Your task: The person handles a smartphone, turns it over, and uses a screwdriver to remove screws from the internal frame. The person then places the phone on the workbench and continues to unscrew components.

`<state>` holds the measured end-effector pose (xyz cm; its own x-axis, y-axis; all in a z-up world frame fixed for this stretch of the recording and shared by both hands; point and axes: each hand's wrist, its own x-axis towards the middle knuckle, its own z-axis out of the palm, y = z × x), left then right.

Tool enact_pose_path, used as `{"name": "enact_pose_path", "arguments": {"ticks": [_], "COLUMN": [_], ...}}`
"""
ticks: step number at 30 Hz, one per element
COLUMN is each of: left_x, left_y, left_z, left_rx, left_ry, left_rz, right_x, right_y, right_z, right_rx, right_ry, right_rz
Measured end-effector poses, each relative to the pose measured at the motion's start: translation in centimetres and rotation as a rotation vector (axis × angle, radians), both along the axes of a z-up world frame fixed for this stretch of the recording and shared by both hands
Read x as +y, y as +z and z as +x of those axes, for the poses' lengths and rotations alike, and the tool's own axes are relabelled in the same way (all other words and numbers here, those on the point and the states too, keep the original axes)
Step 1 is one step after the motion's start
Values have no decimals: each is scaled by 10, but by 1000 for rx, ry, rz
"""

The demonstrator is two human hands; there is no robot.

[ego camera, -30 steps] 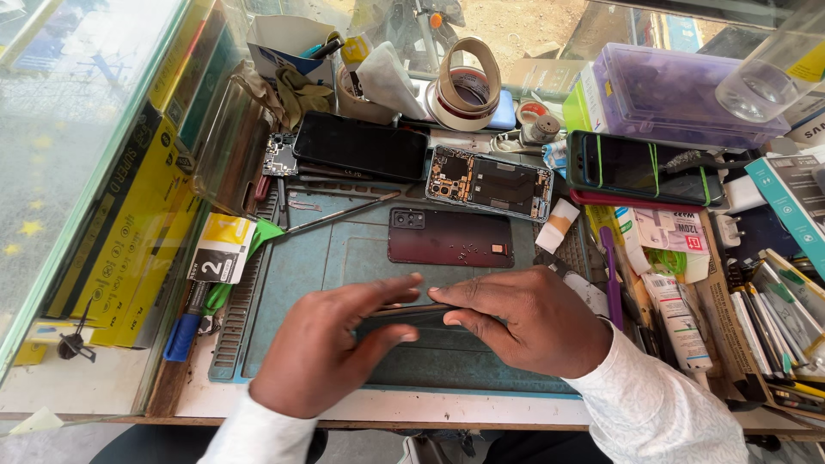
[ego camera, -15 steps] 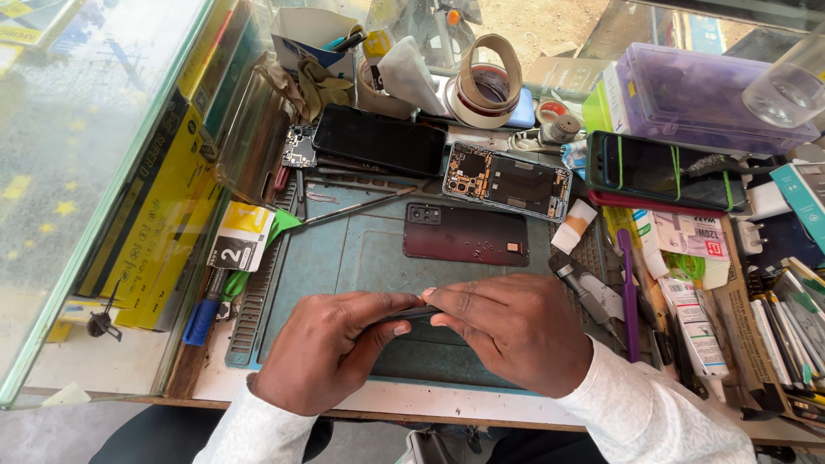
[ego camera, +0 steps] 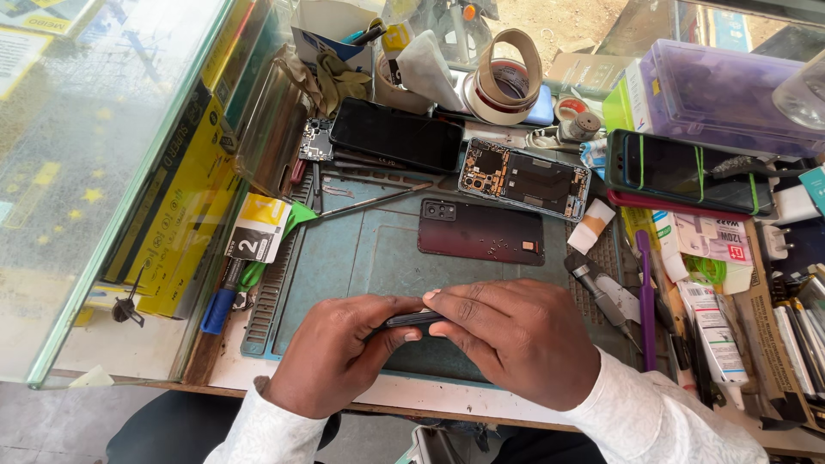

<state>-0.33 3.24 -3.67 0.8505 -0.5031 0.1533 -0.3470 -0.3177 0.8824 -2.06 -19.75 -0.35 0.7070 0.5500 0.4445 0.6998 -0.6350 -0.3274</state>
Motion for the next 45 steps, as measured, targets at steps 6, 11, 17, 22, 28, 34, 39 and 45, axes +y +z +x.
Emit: {"name": "enact_pose_path", "arguments": {"ticks": [6, 11, 17, 22, 28, 34, 39, 45], "left_x": [-1, -5, -7, -18, -27, -38, -40, -45], "left_y": [-3, 1, 11, 27, 44, 51, 57, 49], "left_z": [-1, -3, -6, -4, -8, -13, -15, -13], "left_rx": [16, -58, 15, -82, -319, -352, -169, -240], "left_ry": [3, 30, 40, 58, 53, 37, 66, 71], "left_rz": [28, -4, -275, -282, -172, -101, -75, -321], "right_x": [3, -1, -14, -27, -34, -41, -44, -45], "right_y": [-6, -9, -12, -12, -6, -5, -7, -11], "right_z": [-1, -2, 2, 4, 2, 0, -1, 0], "right_rx": [-35, -34, 105, 239, 26, -85, -85, -85], "right_ry": [-25, -8, -115, -77, 40, 60, 33, -12], "right_rz": [8, 40, 257, 447, 440, 414, 430, 447]}}
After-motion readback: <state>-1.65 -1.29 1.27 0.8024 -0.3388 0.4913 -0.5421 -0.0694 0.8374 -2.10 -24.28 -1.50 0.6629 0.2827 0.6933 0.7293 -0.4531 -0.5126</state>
